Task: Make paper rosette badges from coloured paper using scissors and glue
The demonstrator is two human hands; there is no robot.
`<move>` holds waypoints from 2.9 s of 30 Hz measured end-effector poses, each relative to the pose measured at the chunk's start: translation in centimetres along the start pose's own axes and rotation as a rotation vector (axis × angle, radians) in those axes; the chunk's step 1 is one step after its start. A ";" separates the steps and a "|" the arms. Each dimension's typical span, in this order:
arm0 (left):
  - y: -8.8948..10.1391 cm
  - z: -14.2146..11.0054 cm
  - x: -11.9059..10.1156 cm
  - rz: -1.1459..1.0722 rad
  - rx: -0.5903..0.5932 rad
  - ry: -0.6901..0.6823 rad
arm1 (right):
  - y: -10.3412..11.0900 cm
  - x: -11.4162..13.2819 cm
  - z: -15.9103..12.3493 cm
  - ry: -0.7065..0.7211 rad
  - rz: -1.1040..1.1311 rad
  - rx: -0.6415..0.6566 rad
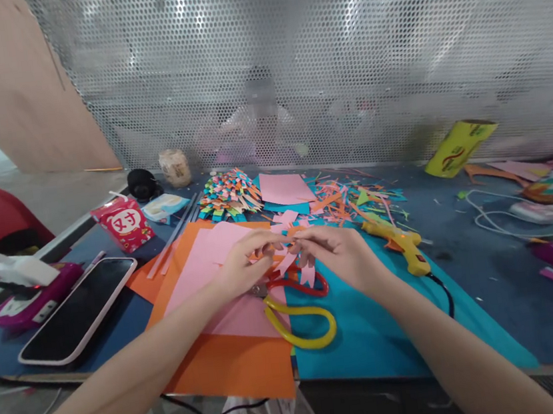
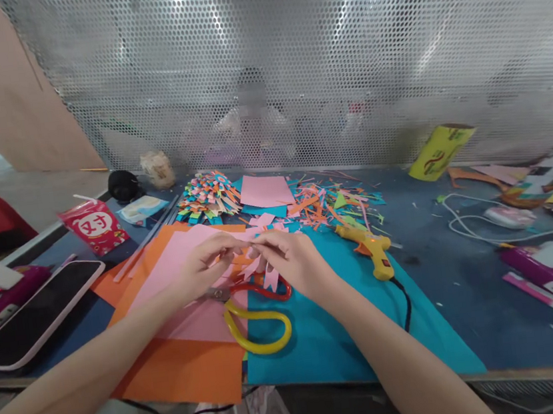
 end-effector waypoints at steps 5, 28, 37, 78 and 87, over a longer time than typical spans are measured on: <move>-0.5 -0.4 -1.5 0.137 0.080 -0.202 | 0.4 0.3 -0.5 0.014 0.122 0.002; -2.9 -3.1 -6.7 0.400 0.108 -0.577 | 3.6 5.2 -4.2 0.386 0.015 -0.285; -2.4 -3.4 -7.2 0.419 0.047 -0.593 | 3.4 5.3 -4.9 0.359 0.019 -0.284; -2.2 -4.3 -9.0 0.897 -0.219 -0.735 | 3.5 5.4 -5.1 0.289 0.353 -0.356; -0.5 -3.5 -8.0 1.015 -0.253 -0.757 | 4.0 3.3 -4.1 0.141 0.444 -0.361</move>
Point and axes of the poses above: each hand's wrist, its own z-axis towards the middle knuckle, its own y-axis out of the back of the hand, x = y × z, the point moved 8 cm from there along z, towards the middle knuckle, and after that the axes turned 15 degrees about -z, right-handed, at the moved point
